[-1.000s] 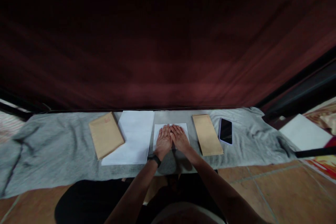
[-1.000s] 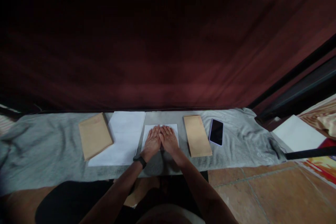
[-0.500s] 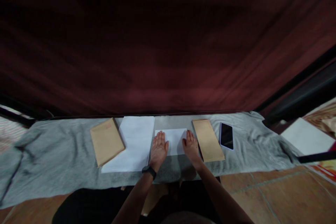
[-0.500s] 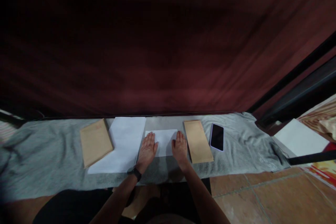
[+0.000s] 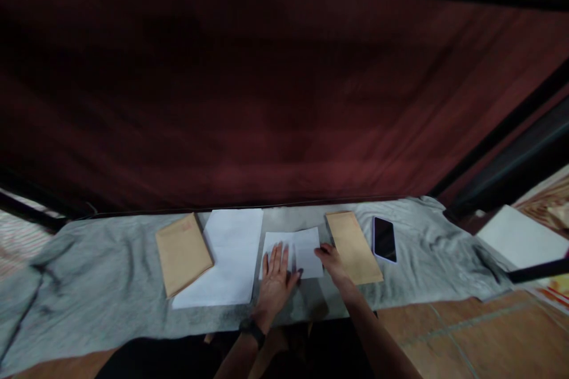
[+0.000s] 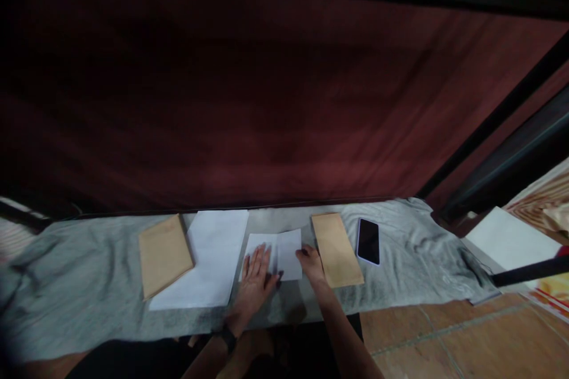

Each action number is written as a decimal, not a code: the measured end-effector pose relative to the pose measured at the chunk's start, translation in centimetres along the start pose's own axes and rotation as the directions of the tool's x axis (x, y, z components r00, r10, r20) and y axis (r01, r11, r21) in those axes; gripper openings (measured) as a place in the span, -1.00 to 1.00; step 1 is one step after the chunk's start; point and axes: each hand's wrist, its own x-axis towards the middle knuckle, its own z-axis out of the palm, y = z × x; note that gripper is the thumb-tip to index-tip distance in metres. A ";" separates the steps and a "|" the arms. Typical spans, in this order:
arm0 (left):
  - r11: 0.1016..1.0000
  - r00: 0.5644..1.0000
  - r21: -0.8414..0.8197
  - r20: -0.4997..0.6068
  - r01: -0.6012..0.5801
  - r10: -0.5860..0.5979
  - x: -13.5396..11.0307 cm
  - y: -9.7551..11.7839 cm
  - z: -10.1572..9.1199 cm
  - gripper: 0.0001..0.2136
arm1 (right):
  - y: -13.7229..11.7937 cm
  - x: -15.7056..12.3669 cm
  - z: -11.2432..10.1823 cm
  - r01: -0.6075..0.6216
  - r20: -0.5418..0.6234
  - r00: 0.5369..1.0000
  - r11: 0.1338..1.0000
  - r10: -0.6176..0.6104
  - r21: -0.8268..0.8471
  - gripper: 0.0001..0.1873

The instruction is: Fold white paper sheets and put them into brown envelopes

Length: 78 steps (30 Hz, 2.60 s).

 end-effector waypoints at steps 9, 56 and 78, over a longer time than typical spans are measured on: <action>0.713 0.939 -0.646 0.015 0.272 -0.344 1.9 6.2 -4.3 -0.48 | -6.9 -2.3 -0.7 0.100 0.169 0.974 0.953 -0.152 0.284 -0.51; 0.990 0.990 0.105 -0.091 -0.100 0.109 -4.4 0.5 1.3 -0.47 | 5.8 -7.5 0.8 0.440 0.189 0.819 0.383 -0.541 -0.812 -0.51; 0.982 0.986 0.135 -0.079 -0.134 0.146 -4.1 0.4 2.3 -0.47 | 5.4 -7.6 0.2 0.466 0.209 0.818 0.406 -0.535 -0.786 -0.48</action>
